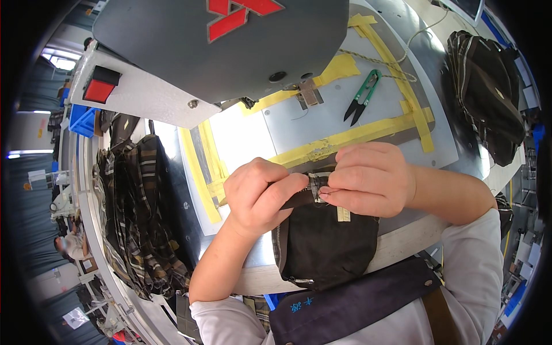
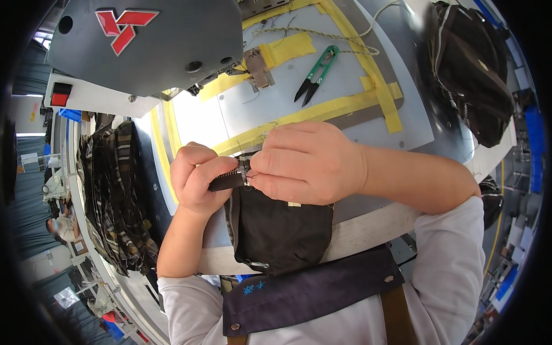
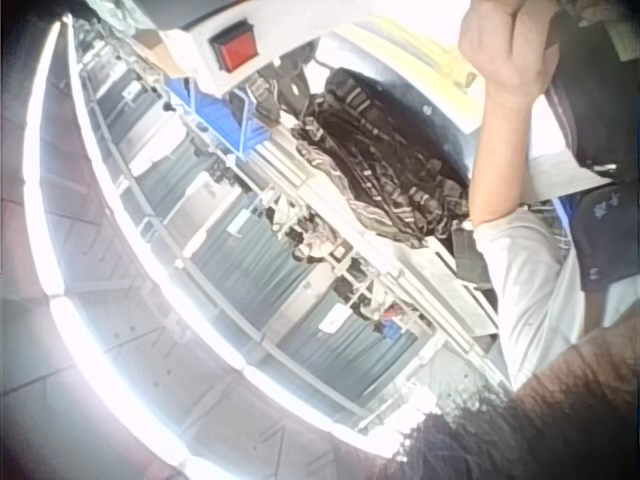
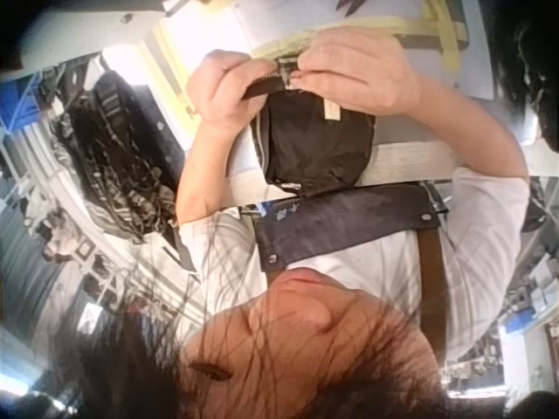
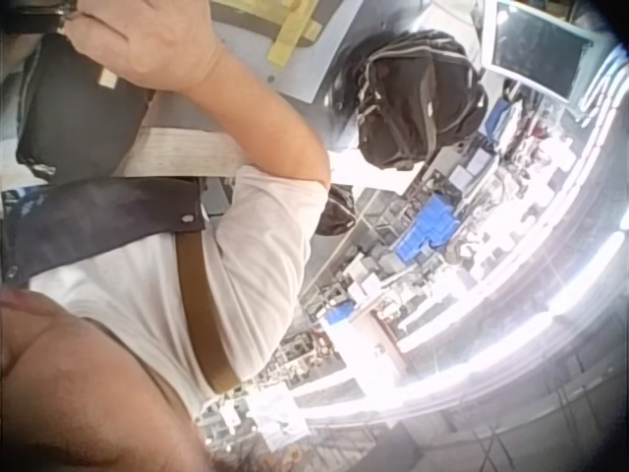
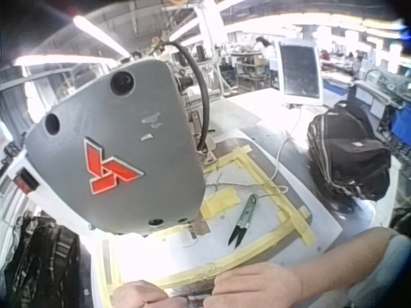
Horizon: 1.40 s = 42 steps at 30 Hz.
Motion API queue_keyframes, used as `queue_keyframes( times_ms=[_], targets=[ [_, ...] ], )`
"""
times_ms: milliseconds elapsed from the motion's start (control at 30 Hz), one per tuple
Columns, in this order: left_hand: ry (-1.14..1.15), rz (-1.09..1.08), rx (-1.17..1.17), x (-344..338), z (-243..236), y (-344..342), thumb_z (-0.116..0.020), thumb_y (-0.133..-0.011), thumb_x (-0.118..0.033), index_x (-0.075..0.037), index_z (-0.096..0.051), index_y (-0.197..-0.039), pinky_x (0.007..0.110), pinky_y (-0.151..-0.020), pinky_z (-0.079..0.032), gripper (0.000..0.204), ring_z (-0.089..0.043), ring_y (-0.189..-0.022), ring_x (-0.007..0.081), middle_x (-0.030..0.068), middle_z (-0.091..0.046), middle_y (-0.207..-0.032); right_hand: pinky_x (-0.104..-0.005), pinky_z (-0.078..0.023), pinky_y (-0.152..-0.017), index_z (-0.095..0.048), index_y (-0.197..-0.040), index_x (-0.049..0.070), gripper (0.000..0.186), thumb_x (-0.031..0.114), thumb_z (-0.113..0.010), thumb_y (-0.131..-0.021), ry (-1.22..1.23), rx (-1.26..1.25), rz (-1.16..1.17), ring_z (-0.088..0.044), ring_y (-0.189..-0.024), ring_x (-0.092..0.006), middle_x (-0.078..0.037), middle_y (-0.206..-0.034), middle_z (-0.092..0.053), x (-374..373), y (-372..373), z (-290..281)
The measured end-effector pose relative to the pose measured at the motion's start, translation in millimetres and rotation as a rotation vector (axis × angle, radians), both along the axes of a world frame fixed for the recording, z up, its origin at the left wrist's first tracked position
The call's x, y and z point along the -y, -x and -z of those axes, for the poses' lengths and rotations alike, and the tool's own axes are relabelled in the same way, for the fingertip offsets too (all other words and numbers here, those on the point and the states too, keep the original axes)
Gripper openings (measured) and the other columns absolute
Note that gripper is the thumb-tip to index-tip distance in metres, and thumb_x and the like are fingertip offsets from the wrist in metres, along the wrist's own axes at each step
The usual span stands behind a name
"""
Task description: The person operates an industrial sewing machine to stitch a zipper onto a dark fabric bag. They repeatedly guide the bag under the needle, align the zipper, and sew short segments, pausing to adjust the fabric and inspect the stitching between passes.
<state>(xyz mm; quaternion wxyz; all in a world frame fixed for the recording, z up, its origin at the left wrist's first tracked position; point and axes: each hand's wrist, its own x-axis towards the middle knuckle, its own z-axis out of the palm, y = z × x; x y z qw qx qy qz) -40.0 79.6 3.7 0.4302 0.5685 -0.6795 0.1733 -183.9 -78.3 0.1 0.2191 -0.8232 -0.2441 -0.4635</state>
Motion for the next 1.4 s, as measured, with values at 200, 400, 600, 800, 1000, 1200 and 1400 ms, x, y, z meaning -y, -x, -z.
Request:
queue_keyframes(
  times_ms=[200,400,600,800,1000,1200,1400],
  targets=[
    [-0.039,-0.003,0.016,-0.2,-1.5,1.0,-0.072,-0.049,-0.010,-0.008,-0.067,-0.085,0.028,-0.044,-0.040,0.037,-0.053,-0.054,0.0169,0.0018,-0.053,-0.073,-0.0286,-0.050,-0.054,-0.063,-0.082,0.002,0.016,0.006,-0.073,-0.070,0.016,0.003,0.003,-0.058,-0.067,-0.0205,-0.006,-0.083,-0.061,0.1,0.6,-1.0],
    [-0.122,-0.008,0.047,-3.1,-3.1,2.4,-0.070,-0.046,-0.009,-0.007,-0.066,-0.089,0.029,-0.047,-0.044,0.043,-0.056,-0.057,0.0176,0.0020,-0.056,-0.075,-0.0300,-0.051,-0.058,-0.064,-0.081,0.003,0.015,0.005,-0.073,-0.070,0.044,-0.006,0.007,-0.059,-0.069,-0.0203,-0.006,-0.085,-0.062,0.4,2.6,-1.6],
    [-0.335,-0.049,-0.368,2.2,-7.2,5.5,-0.072,-0.067,-0.002,-0.005,-0.065,-0.088,0.030,-0.056,-0.047,0.023,-0.058,-0.064,0.0216,0.0062,-0.058,-0.079,-0.0280,-0.051,-0.063,-0.065,-0.084,0.004,0.013,0.007,-0.074,-0.076,-0.537,-0.494,0.048,-0.060,-0.070,-0.0158,-0.006,-0.083,-0.062,-5.0,0.9,-4.0],
    [-0.646,-0.030,-0.786,1.9,-16.0,4.9,-0.069,-0.080,-0.006,-0.001,-0.063,-0.090,0.027,-0.066,-0.045,0.013,-0.056,-0.070,0.0179,0.0080,-0.058,-0.081,-0.0234,-0.048,-0.064,-0.065,-0.090,0.000,0.016,0.013,-0.073,-0.086,-1.271,-1.024,-0.116,-0.059,-0.075,-0.0058,-0.002,-0.082,-0.066,1.0,-2.2,-5.0],
    [-0.819,-0.016,-0.988,0.4,-21.3,2.7,-0.065,-0.083,-0.005,0.001,-0.062,-0.093,0.021,-0.066,-0.040,0.012,-0.048,-0.073,0.0057,-0.0016,-0.057,-0.079,-0.0225,-0.048,-0.068,-0.067,-0.095,-0.002,0.020,0.016,-0.071,-0.088,-1.360,-1.133,-0.148,-0.060,-0.076,-0.0067,-0.003,-0.084,-0.067,4.9,-5.5,-8.7],
    [-0.867,0.032,-1.103,0.4,-20.6,0.8,-0.066,-0.084,-0.009,0.000,-0.063,-0.093,0.024,-0.065,-0.042,0.013,-0.049,-0.072,0.0059,0.0003,-0.059,-0.076,-0.0203,-0.047,-0.072,-0.066,-0.093,0.001,0.017,0.018,-0.068,-0.090,-1.424,-1.203,-0.192,-0.059,-0.079,-0.0059,0.000,-0.086,-0.065,8.9,-6.4,-11.2],
    [-0.854,0.020,-0.947,-0.6,-15.0,3.0,-0.067,-0.085,-0.010,0.000,-0.062,-0.092,0.025,-0.066,-0.044,0.014,-0.052,-0.073,0.0079,0.0024,-0.061,-0.080,-0.0224,-0.047,-0.073,-0.069,-0.095,0.000,0.023,0.022,-0.068,-0.089,-1.521,-1.260,-0.222,-0.059,-0.082,-0.0075,-0.002,-0.089,-0.067,7.7,-4.3,-7.4]
  ],
)
